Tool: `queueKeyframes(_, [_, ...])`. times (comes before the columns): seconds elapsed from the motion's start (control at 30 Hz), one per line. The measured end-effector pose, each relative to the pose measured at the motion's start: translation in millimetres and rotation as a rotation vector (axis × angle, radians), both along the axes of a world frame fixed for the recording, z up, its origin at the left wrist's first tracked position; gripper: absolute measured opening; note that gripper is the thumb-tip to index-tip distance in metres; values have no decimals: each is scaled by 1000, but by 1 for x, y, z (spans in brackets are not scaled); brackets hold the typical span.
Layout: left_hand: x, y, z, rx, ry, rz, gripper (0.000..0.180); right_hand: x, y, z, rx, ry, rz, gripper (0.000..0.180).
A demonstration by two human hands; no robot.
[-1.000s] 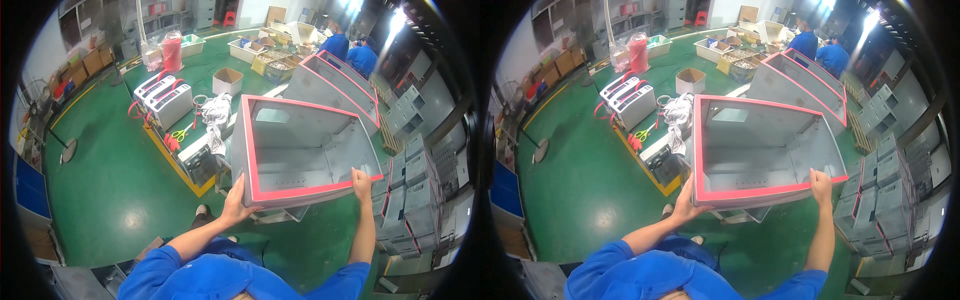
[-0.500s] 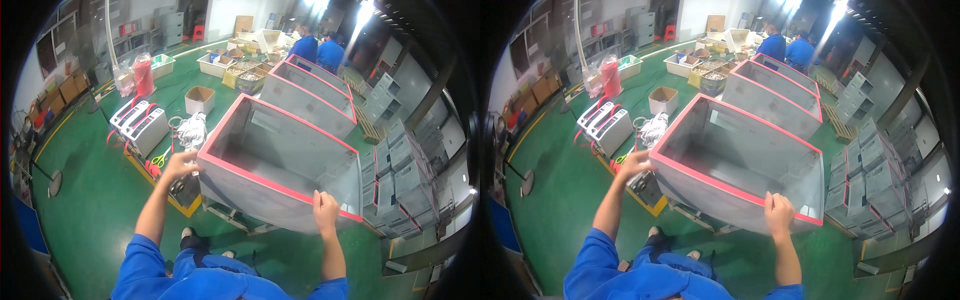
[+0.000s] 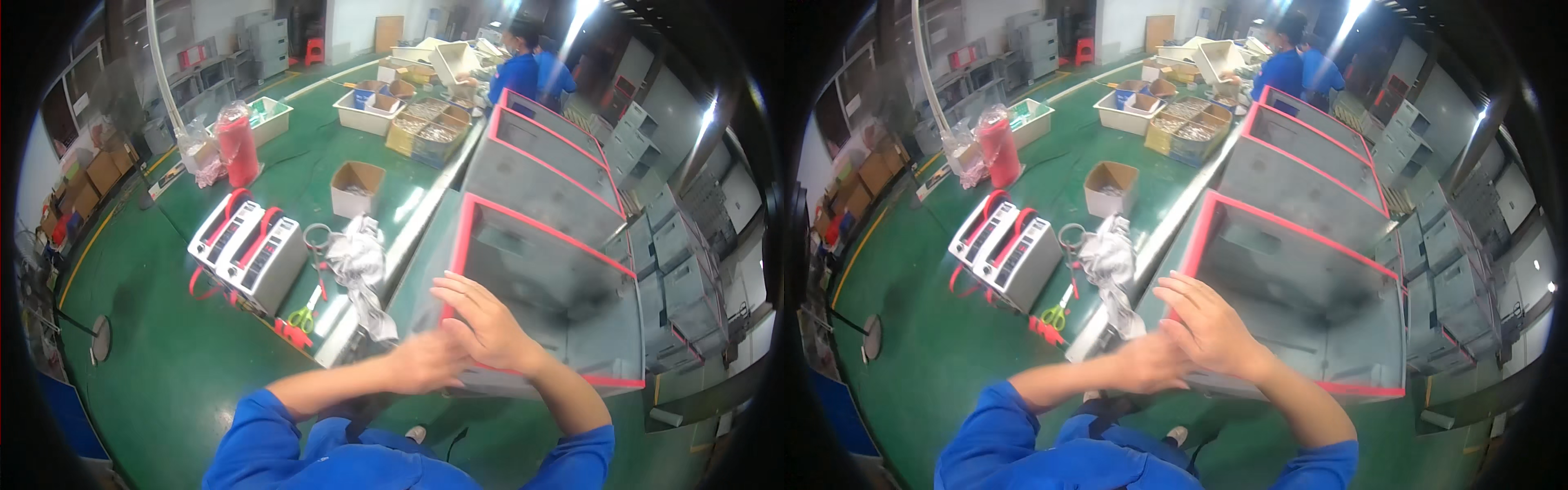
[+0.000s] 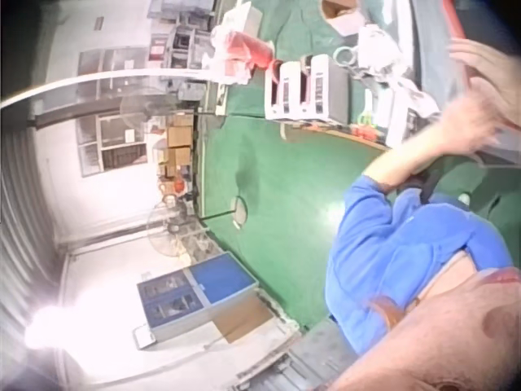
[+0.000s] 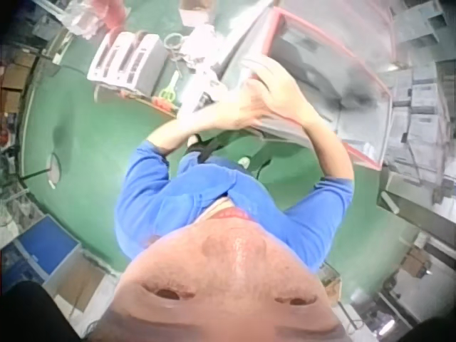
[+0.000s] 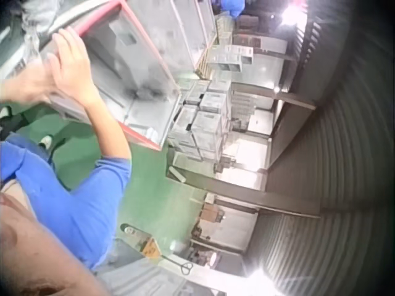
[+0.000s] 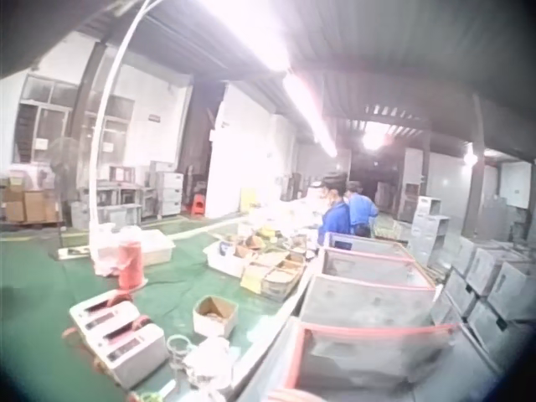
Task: The person applies red adhesive tape along the edges of a large metal cabinet frame. They smooth the tape with their hands to ensure it adheres properly to the corners and straight edges of the frame.
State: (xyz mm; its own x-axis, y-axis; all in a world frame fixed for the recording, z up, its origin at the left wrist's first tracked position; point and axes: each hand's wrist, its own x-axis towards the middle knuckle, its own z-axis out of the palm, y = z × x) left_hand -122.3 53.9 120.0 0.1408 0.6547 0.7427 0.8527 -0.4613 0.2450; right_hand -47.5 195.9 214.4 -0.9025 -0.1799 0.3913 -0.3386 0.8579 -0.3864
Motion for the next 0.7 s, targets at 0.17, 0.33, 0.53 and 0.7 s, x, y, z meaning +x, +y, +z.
queueKeyframes(0.17, [1, 7, -12, 104, -127, -126, 44, -94, 14, -33, 339, -108, -110, 39])
queueKeyframes(0.33, [-6, 9, -19, 119, -155, -202, 47, -153, 69, -48, 438, -115, -287, 38])
queueKeyframes(0.53, [-6, 8, -20, 105, -204, -274, 46, -204, 123, -57, 393, -193, -498, 39])
queueKeyframes(0.7, [-18, 5, -16, 124, -263, -412, 44, -228, 118, -45, 279, -354, -629, 39])
